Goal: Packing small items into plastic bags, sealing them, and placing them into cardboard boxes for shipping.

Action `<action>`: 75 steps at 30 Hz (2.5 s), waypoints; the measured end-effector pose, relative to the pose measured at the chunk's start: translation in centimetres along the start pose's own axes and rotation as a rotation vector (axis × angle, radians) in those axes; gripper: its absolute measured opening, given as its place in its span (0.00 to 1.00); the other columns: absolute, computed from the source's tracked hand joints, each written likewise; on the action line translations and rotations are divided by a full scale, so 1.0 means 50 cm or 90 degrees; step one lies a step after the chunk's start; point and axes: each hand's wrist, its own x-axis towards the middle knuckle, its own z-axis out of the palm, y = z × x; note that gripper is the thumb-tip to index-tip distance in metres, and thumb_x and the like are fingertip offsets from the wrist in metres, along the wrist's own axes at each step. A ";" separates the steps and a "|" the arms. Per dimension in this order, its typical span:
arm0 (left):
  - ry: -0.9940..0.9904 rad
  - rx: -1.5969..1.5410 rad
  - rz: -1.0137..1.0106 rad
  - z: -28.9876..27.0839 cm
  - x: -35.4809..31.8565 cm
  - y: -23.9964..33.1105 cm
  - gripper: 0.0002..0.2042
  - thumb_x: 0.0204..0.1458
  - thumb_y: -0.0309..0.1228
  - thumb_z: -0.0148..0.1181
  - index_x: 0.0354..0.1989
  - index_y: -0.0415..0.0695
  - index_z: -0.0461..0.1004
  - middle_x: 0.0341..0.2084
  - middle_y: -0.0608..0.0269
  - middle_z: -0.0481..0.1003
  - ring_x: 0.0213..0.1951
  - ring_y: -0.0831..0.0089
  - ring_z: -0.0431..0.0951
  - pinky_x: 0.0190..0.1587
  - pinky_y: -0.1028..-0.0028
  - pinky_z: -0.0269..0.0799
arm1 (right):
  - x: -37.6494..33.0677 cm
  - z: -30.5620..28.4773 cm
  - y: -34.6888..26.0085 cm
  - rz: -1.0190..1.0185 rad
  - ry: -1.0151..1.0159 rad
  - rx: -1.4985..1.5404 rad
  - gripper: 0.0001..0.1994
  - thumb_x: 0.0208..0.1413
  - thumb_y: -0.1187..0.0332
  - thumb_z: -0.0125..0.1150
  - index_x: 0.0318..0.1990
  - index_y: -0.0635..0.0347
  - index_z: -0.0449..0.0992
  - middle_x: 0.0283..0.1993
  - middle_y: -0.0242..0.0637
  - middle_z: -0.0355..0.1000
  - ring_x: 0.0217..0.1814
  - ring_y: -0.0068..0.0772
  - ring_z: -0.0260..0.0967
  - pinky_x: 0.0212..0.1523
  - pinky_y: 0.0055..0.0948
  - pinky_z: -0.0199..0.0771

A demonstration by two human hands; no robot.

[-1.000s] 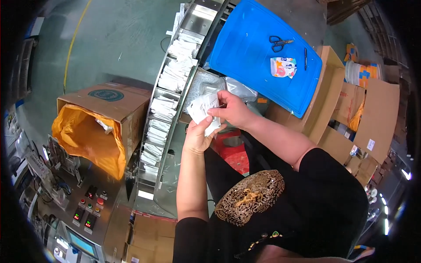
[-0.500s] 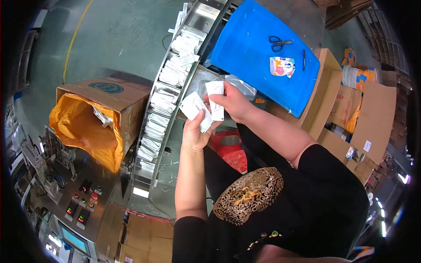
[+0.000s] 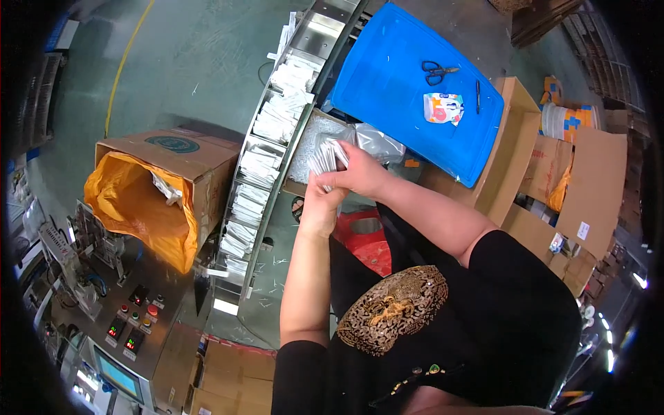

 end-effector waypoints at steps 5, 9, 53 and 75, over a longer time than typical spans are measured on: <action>-0.047 -0.207 -0.012 0.056 -0.026 0.047 0.22 0.42 0.18 0.45 0.50 0.36 0.60 0.46 0.58 0.65 0.49 0.70 0.64 0.51 0.73 0.58 | -0.027 -0.035 -0.036 0.030 -0.048 0.096 0.22 0.43 0.67 0.63 0.46 0.63 0.65 0.38 0.32 0.68 0.39 0.21 0.65 0.36 0.21 0.66; -0.063 -0.182 0.008 0.099 -0.061 0.073 0.20 0.45 0.17 0.46 0.50 0.37 0.61 0.44 0.58 0.66 0.48 0.69 0.65 0.52 0.72 0.57 | -0.059 -0.057 -0.074 0.053 -0.082 0.117 0.18 0.45 0.65 0.61 0.45 0.56 0.66 0.35 0.27 0.68 0.32 0.15 0.61 0.25 0.16 0.58; -0.765 0.547 -0.448 1.197 -0.521 -0.980 0.18 0.54 0.31 0.48 0.53 0.44 0.59 0.46 0.61 0.65 0.44 0.71 0.68 0.41 0.72 0.66 | -1.660 -0.714 0.425 -0.811 0.410 0.849 0.32 0.52 0.38 0.36 0.53 0.55 0.61 0.25 0.30 0.62 0.22 0.23 0.59 0.26 0.28 0.66; -0.950 0.657 0.077 1.663 -0.209 -1.093 0.23 0.56 0.40 0.42 0.55 0.37 0.58 0.53 0.48 0.61 0.56 0.57 0.60 0.58 0.70 0.52 | -1.388 -1.579 0.330 -0.250 -0.026 -0.107 0.12 0.49 0.65 0.57 0.41 0.58 0.70 0.37 0.33 0.71 0.38 0.26 0.69 0.40 0.28 0.70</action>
